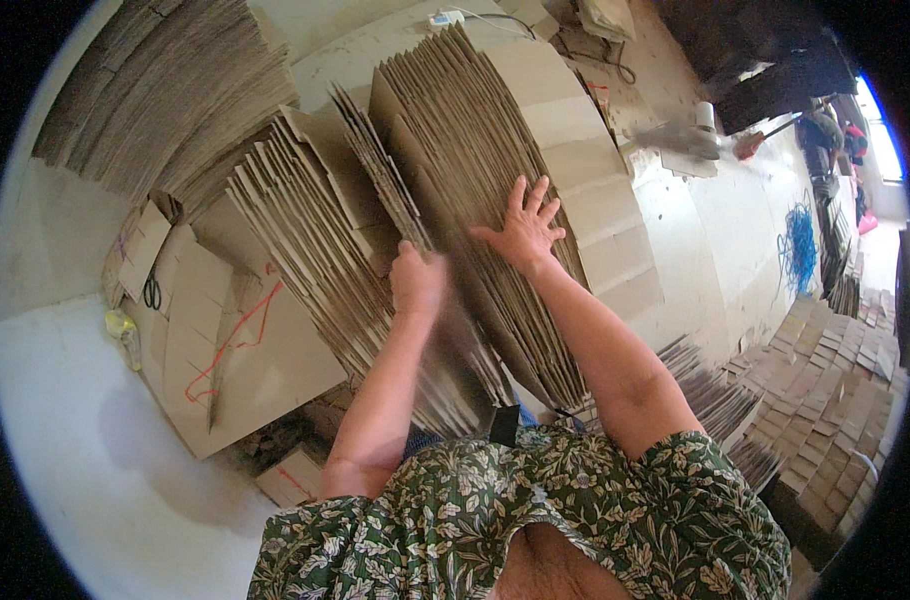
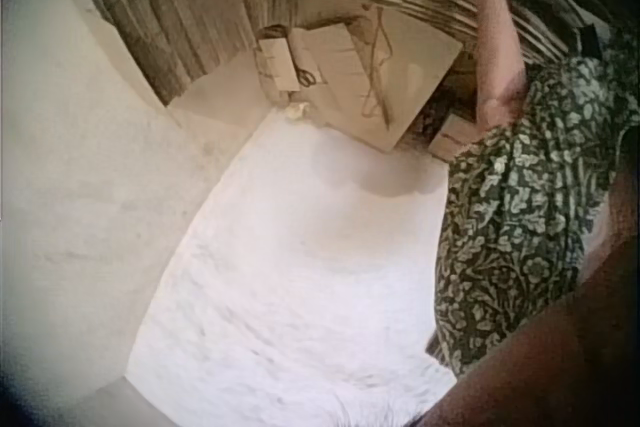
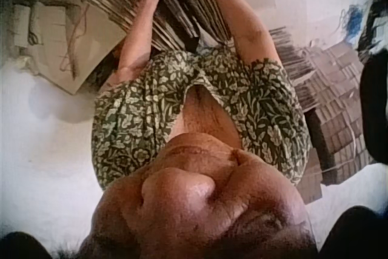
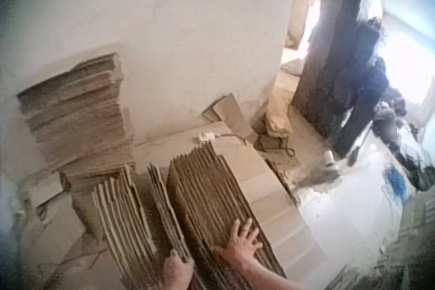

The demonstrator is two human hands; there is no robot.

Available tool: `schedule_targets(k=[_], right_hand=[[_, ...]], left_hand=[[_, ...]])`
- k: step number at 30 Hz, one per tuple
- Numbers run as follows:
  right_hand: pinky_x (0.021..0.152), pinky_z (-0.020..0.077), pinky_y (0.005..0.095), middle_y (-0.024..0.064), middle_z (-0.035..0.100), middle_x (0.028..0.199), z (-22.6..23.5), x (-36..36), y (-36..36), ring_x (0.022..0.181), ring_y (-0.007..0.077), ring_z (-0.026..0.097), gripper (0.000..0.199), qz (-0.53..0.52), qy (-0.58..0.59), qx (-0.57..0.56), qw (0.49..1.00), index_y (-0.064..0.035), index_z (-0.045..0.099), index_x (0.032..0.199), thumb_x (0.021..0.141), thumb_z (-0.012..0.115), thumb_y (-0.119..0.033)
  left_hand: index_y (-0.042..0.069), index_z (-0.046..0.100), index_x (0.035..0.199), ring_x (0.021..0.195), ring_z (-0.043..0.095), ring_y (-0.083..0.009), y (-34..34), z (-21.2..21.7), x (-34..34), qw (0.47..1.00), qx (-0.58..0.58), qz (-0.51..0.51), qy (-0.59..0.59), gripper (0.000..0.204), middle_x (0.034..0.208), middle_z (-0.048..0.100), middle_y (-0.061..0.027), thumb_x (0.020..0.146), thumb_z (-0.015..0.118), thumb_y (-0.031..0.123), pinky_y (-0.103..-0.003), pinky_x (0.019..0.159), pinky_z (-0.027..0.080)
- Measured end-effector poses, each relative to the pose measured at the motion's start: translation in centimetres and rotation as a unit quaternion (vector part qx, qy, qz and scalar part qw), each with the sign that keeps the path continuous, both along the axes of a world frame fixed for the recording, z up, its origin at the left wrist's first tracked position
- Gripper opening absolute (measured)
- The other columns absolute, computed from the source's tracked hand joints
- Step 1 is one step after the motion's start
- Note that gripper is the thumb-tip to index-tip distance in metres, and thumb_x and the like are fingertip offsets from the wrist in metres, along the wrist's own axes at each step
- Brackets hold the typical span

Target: The person aligns a large stack of flat cardboard sheets on a table, then uses a red plastic tie to secure the stack into a bundle. The person cuts the excess tie with scissors and places the finished bundle aside.

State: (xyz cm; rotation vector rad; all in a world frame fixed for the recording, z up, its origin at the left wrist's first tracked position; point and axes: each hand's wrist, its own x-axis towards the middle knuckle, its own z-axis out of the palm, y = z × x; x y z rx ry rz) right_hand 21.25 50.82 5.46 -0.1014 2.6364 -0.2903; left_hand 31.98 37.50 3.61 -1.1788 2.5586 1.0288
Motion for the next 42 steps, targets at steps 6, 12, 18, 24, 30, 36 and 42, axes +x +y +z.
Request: schedule_targets(k=[6, 12, 18, 24, 30, 36, 42], right_hand=[[0.097, 0.0261, 0.0749, 0.0245, -0.004, 0.157, 0.0, 0.0, -0.2, 0.14, 0.054, 0.007, 0.123, 0.003, -0.008, 0.001, 1.0, -0.0108, 0.006, 0.152, 0.065, 0.079, -0.057], [0.098, 0.024, 0.0755, 0.0246, -0.008, 0.157, -0.3, -0.1, 0.0, 0.14, 0.0548, 0.006, 0.125, 0.014, -0.021, -0.001, 1.0, -0.0096, 0.005, 0.152, 0.064, 0.077, -0.061], [0.098, 0.0212, 0.0768, 0.025, -0.011, 0.156, 0.8, 0.5, -0.5, 0.14, 0.0547, 0.001, 0.139, 0.038, -0.043, 0.012, 0.998, -0.0088, -0.001, 0.153, 0.055, 0.078, -0.069], [0.096, 0.0236, 0.0769, 0.0238, -0.01, 0.157, 0.1, 1.1, -1.4, 0.14, 0.0552, 0.002, 0.142, 0.045, -0.017, 0.059, 0.997, -0.0098, 0.0, 0.153, 0.052, 0.078, -0.071], [0.096, 0.0238, 0.0764, 0.024, -0.011, 0.157, 0.3, 1.1, -1.2, 0.14, 0.0554, 0.003, 0.143, 0.045, -0.022, 0.047, 0.998, -0.0105, -0.002, 0.153, 0.051, 0.079, -0.07], [0.095, 0.0241, 0.0763, 0.0242, -0.011, 0.157, 0.0, 1.3, -1.1, 0.14, 0.0554, 0.003, 0.142, 0.049, -0.015, 0.043, 0.998, -0.0108, -0.002, 0.153, 0.053, 0.079, -0.069], [0.097, 0.0254, 0.0753, 0.0248, -0.008, 0.156, 0.0, 1.2, -1.3, 0.14, 0.054, 0.005, 0.143, 0.049, -0.015, 0.059, 0.997, -0.0106, -0.002, 0.153, 0.052, 0.079, -0.071]], left_hand=[[-0.012, 0.05, 0.117, 0.082, 0.064, -0.0448, 2.1, 0.1, -2.7, 0.998, 0.002, -0.06, -0.022, 0.047, 0.086, 0.065, -0.0283, 0.087, 0.057, 0.023, -0.05, 0.077, 0.053], [-0.005, 0.061, 0.093, 0.091, 0.064, -0.0435, 2.8, -1.2, -3.7, 0.997, 0.017, -0.073, 0.005, 0.031, 0.091, 0.065, -0.0289, 0.089, 0.054, 0.025, -0.051, 0.08, 0.051], [-0.002, 0.065, 0.096, 0.094, 0.062, -0.0437, 0.2, -3.4, -2.4, 0.98, 0.17, -0.029, 0.095, 0.041, 0.095, 0.064, -0.0304, 0.093, 0.053, 0.037, -0.049, 0.084, 0.048], [-0.005, 0.055, 0.119, 0.11, 0.056, -0.0414, -1.1, -2.5, 0.4, 0.974, 0.033, -0.063, 0.217, 0.053, 0.12, 0.056, -0.0299, 0.089, 0.061, 0.039, -0.048, 0.094, 0.042], [-0.004, 0.049, 0.128, 0.122, 0.047, -0.0376, -11.8, -2.1, 12.0, 0.978, -0.097, 0.181, 0.041, 0.063, 0.132, 0.048, -0.0256, 0.086, 0.066, 0.039, -0.046, 0.099, 0.039], [-0.002, 0.055, 0.11, 0.096, 0.064, -0.0288, -8.1, -4.1, 8.8, 0.979, 0.043, 0.166, 0.109, 0.052, 0.099, 0.065, -0.0204, 0.087, 0.066, 0.043, -0.042, 0.084, 0.049], [0.001, 0.057, 0.105, 0.083, 0.067, -0.0351, -3.9, -3.4, 3.7, 0.988, -0.032, 0.065, 0.136, 0.052, 0.087, 0.069, -0.0172, 0.08, 0.072, 0.043, -0.043, 0.074, 0.051]])
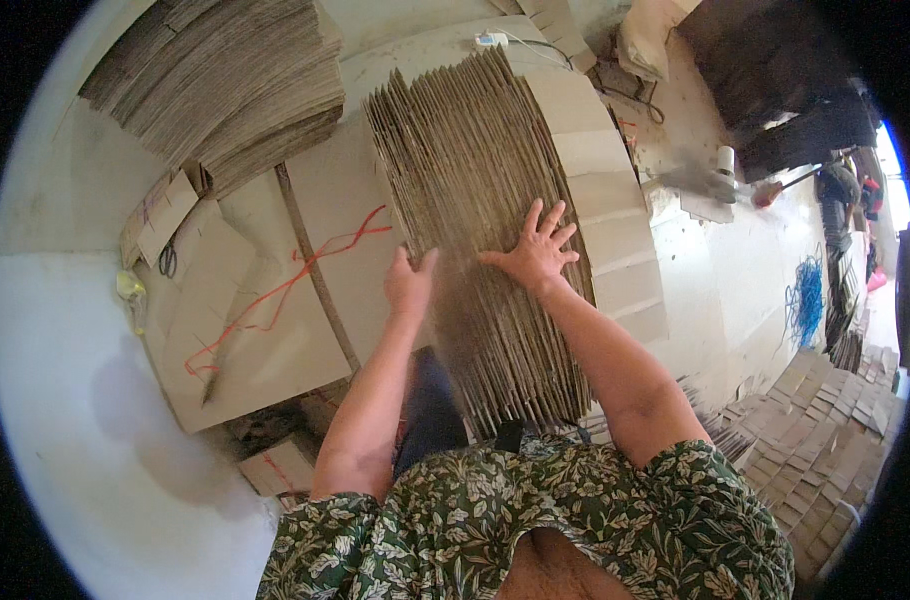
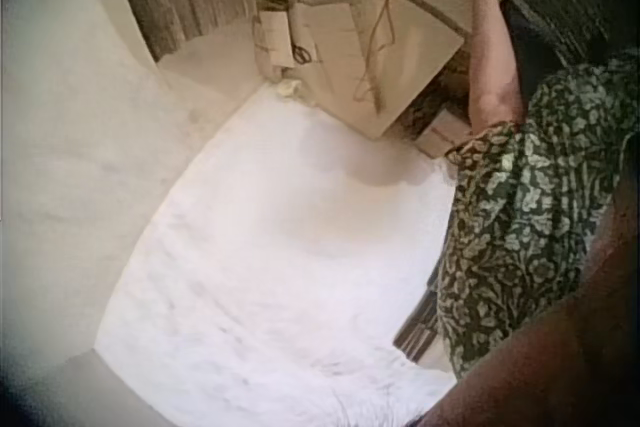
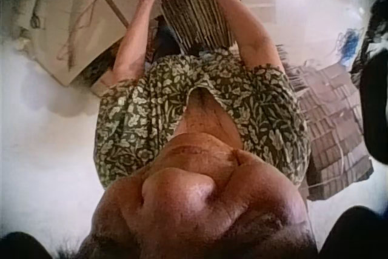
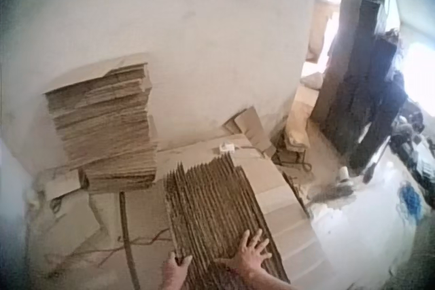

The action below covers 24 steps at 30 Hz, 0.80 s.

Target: The person aligns a large stack of flat cardboard sheets on a table, then uses a red plastic tie to secure the stack into a bundle. The person cuts the excess tie with scissors and places the finished bundle aside.

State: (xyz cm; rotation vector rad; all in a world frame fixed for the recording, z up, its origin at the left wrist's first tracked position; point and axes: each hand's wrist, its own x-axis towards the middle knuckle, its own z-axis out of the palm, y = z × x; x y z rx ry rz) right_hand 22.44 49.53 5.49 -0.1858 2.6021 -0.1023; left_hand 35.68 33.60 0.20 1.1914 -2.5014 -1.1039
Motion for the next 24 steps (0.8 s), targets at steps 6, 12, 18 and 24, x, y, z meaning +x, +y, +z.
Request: schedule_targets(k=[6, 12, 18, 24], right_hand=[[0.097, 0.025, 0.0747, 0.0237, -0.007, 0.157, 0.3, 0.3, -0.2, 0.14, 0.0533, 0.005, 0.14, 0.003, 0.01, 0.002, 1.0, -0.011, -0.001, 0.153, 0.054, 0.077, -0.072], [0.099, 0.0234, 0.0741, 0.0231, -0.009, 0.157, -0.3, 0.3, -0.2, 0.141, 0.053, 0.003, 0.141, -0.001, 0.017, 0.006, 1.0, -0.0118, -0.001, 0.153, 0.053, 0.076, -0.073], [0.098, 0.0241, 0.0741, 0.0232, -0.009, 0.157, -0.5, 0.5, 0.0, 0.141, 0.0533, 0.003, 0.142, 0.001, 0.027, -0.001, 1.0, -0.0119, -0.001, 0.153, 0.052, 0.077, -0.073], [0.099, 0.0254, 0.0736, 0.0223, -0.009, 0.157, -0.7, 0.3, 0.0, 0.141, 0.0521, 0.004, 0.141, 0.002, 0.025, 0.006, 1.0, -0.0125, -0.001, 0.153, 0.052, 0.077, -0.072]], left_hand=[[0.001, 0.055, 0.121, 0.094, 0.067, -0.0264, -1.2, 0.3, 1.4, 0.989, 0.147, 0.006, 0.031, 0.057, 0.101, 0.069, -0.016, 0.081, 0.075, 0.037, -0.037, 0.082, 0.051], [-0.003, 0.044, 0.131, 0.111, 0.059, -0.0281, -0.9, 1.5, 1.1, 0.977, 0.208, 0.006, 0.047, 0.073, 0.121, 0.061, -0.019, 0.079, 0.075, 0.038, -0.038, 0.095, 0.046], [-0.001, 0.036, 0.137, 0.12, 0.053, -0.0361, 0.3, 2.4, 0.0, 0.982, 0.185, 0.018, -0.019, 0.087, 0.13, 0.054, -0.0228, 0.072, 0.08, 0.038, -0.041, 0.102, 0.041], [-0.006, 0.031, 0.138, 0.119, 0.053, -0.0376, 1.7, -0.6, -1.4, 0.995, 0.069, 0.065, 0.024, 0.096, 0.129, 0.053, -0.0249, 0.071, 0.08, 0.04, -0.042, 0.101, 0.042]])
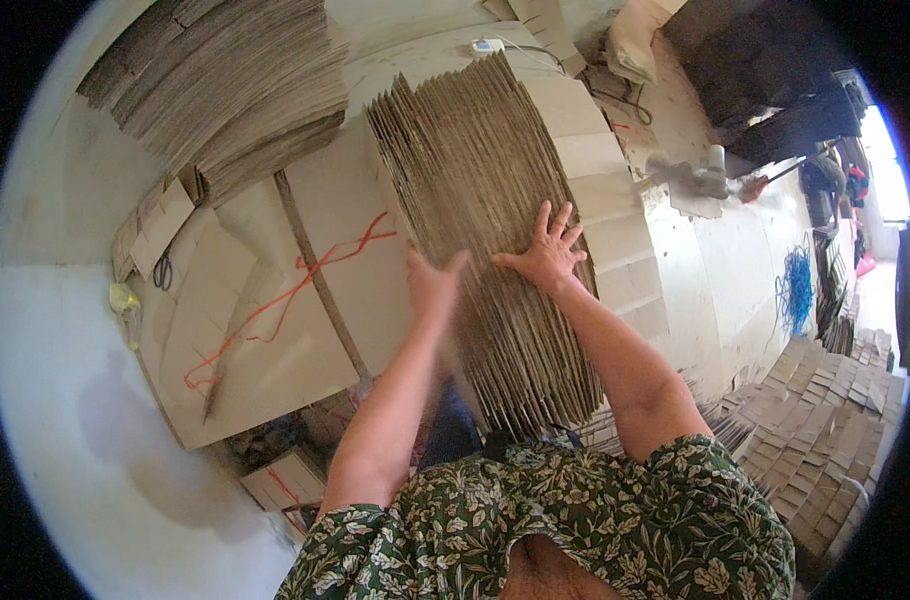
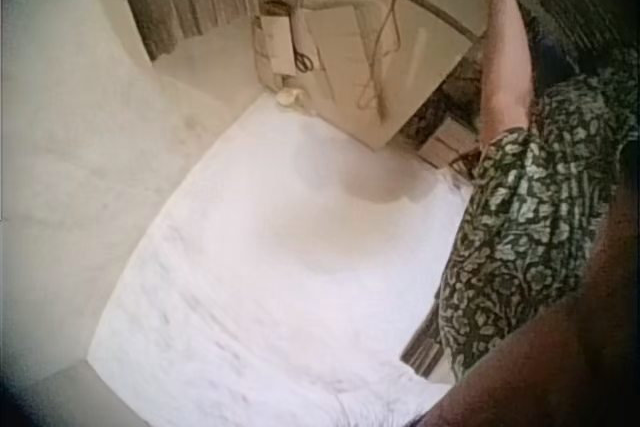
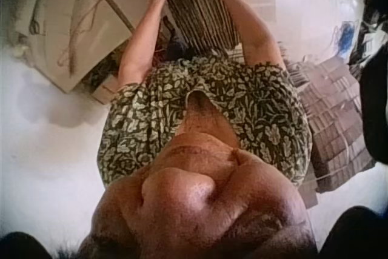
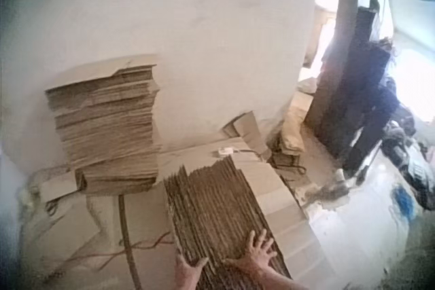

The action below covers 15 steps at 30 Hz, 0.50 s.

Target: The person aligns a large stack of flat cardboard sheets on a table, then uses a red plastic tie to secure the stack into a bundle. The person cuts the excess tie with scissors and places the finished bundle aside.

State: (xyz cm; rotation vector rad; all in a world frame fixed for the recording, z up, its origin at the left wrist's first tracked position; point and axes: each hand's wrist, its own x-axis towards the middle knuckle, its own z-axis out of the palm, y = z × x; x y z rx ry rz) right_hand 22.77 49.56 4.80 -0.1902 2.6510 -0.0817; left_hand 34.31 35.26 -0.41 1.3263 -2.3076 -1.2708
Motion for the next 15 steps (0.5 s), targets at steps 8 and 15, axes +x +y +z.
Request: schedule_targets(k=[8, 15], right_hand=[[0.097, 0.0263, 0.074, 0.0219, -0.009, 0.157, 0.1, -0.2, 0.4, 0.141, 0.0525, 0.004, 0.138, 0.005, -0.002, 0.002, 1.0, -0.0129, -0.001, 0.153, 0.055, 0.076, -0.072], [0.097, 0.0258, 0.074, 0.0221, -0.01, 0.157, 0.3, -0.2, 0.5, 0.141, 0.0528, 0.003, 0.138, 0.007, -0.006, -0.006, 1.0, -0.0126, -0.001, 0.153, 0.055, 0.075, -0.073]], left_hand=[[-0.002, 0.04, 0.134, 0.109, 0.059, -0.0255, -2.7, 0.8, 1.2, 0.982, 0.164, -0.031, 0.089, 0.077, 0.12, 0.06, -0.0151, 0.076, 0.08, 0.029, -0.036, 0.094, 0.046], [-0.002, 0.039, 0.133, 0.11, 0.059, -0.0274, -4.0, 0.8, 2.6, 0.981, 0.183, -0.019, 0.055, 0.072, 0.121, 0.059, -0.0174, 0.082, 0.075, 0.032, -0.038, 0.095, 0.045]])
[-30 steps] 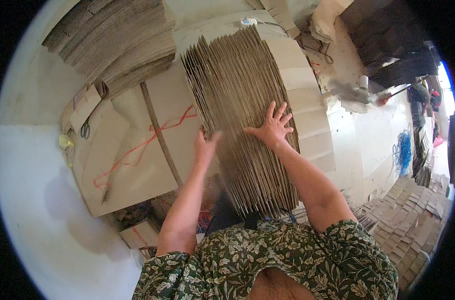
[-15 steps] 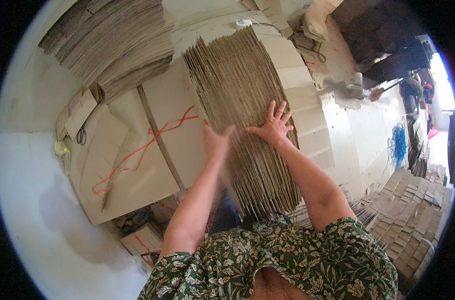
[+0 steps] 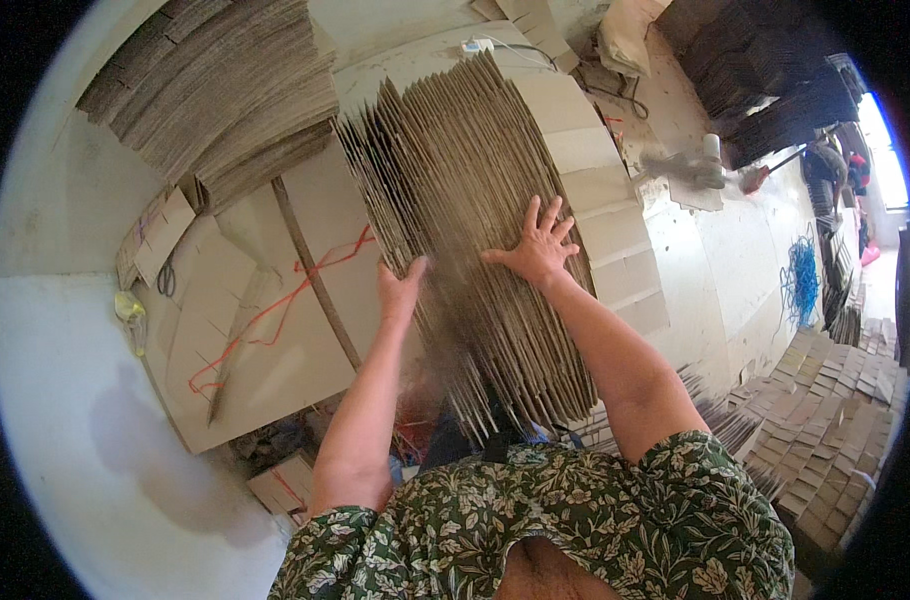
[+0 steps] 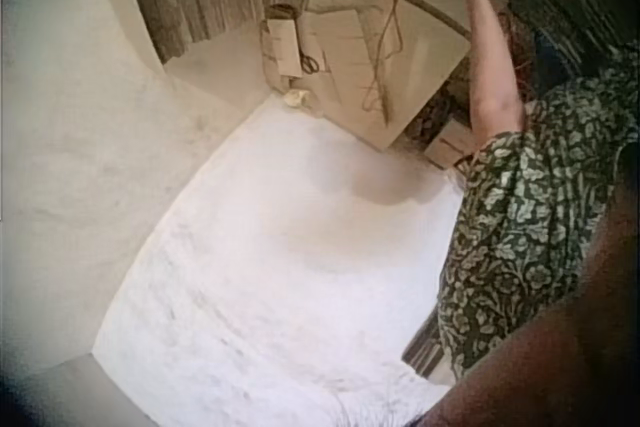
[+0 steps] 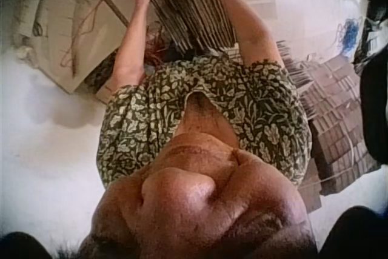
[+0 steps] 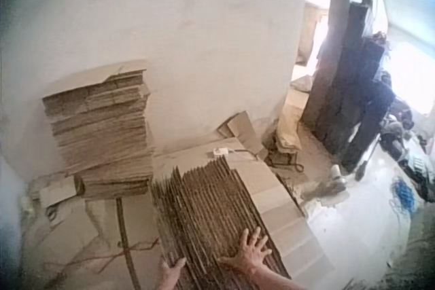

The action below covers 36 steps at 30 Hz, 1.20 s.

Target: The person aligns a large stack of flat cardboard sheets on a table, then uses a red plastic tie to secure the stack into a bundle. The person cuts the excess tie with scissors and places the finished bundle aside.

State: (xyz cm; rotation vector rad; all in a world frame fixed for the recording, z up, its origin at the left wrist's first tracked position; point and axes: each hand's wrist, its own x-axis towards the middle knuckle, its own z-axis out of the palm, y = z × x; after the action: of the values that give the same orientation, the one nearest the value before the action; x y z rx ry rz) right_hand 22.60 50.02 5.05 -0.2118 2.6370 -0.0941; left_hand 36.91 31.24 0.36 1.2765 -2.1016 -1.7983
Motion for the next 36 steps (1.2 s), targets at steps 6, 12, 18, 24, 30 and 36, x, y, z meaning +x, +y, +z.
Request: schedule_targets(k=[6, 12, 18, 24, 30, 36], right_hand=[[0.096, 0.0254, 0.074, 0.0225, -0.01, 0.157, 0.6, 0.0, -0.3, 0.141, 0.0527, 0.003, 0.139, 0.0, -0.009, 0.008, 1.0, -0.0124, -0.002, 0.153, 0.054, 0.075, -0.074], [0.097, 0.0245, 0.0742, 0.023, -0.01, 0.157, 0.1, -0.2, -0.2, 0.141, 0.0528, 0.002, 0.14, 0.0, -0.011, 0.011, 1.0, -0.0124, -0.002, 0.153, 0.054, 0.074, -0.075], [0.097, 0.0244, 0.0748, 0.0228, -0.011, 0.157, 0.1, -0.1, -0.1, 0.141, 0.0529, 0.001, 0.14, 0.006, -0.011, 0.002, 1.0, -0.0122, -0.003, 0.153, 0.055, 0.074, -0.074], [0.096, 0.0253, 0.0748, 0.0229, -0.01, 0.157, 0.0, 0.0, -0.1, 0.141, 0.053, 0.003, 0.138, 0.008, 0.001, 0.011, 1.0, -0.0121, -0.002, 0.153, 0.056, 0.074, -0.074], [0.096, 0.0269, 0.0742, 0.0229, -0.009, 0.157, 0.3, 0.1, -0.2, 0.141, 0.053, 0.004, 0.138, 0.008, 0.003, 0.017, 1.0, -0.012, -0.001, 0.153, 0.056, 0.073, -0.075], [0.096, 0.0273, 0.0736, 0.0233, -0.008, 0.157, 0.2, 0.1, -0.1, 0.141, 0.0531, 0.004, 0.139, 0.009, 0.006, 0.013, 1.0, -0.0115, -0.001, 0.153, 0.055, 0.073, -0.076]], left_hand=[[-0.005, 0.018, 0.146, 0.122, 0.05, -0.0373, 0.5, 1.1, 0.1, 0.979, -0.178, -0.022, -0.092, 0.083, 0.137, 0.044, -0.0269, 0.085, 0.064, 0.027, -0.041, 0.102, 0.041], [-0.006, 0.017, 0.145, 0.116, 0.054, -0.039, 0.9, 2.3, -1.2, 0.96, -0.21, -0.025, -0.182, 0.081, 0.141, 0.038, -0.0287, 0.083, 0.06, 0.024, -0.044, 0.097, 0.045], [-0.008, 0.018, 0.145, 0.095, 0.063, -0.0384, 0.1, 2.3, -1.1, 0.949, -0.221, -0.047, -0.22, 0.081, 0.133, 0.047, -0.0301, 0.082, 0.059, 0.019, -0.046, 0.081, 0.052], [-0.01, 0.025, 0.141, 0.083, 0.066, -0.0325, 1.1, 2.3, 0.2, 0.894, -0.375, -0.064, -0.235, 0.075, 0.111, 0.061, -0.0274, 0.082, 0.06, 0.019, -0.041, 0.066, 0.055], [-0.006, 0.021, 0.142, 0.088, 0.066, -0.039, 3.8, 4.2, -1.4, 0.92, -0.269, -0.106, -0.264, 0.077, 0.116, 0.058, -0.0285, 0.083, 0.062, 0.022, -0.048, 0.076, 0.054], [-0.005, 0.023, 0.144, 0.115, 0.055, -0.0414, 5.6, 2.6, -1.5, 0.953, -0.24, -0.062, -0.176, 0.089, 0.135, 0.045, -0.0276, 0.084, 0.063, 0.047, -0.047, 0.095, 0.046]])
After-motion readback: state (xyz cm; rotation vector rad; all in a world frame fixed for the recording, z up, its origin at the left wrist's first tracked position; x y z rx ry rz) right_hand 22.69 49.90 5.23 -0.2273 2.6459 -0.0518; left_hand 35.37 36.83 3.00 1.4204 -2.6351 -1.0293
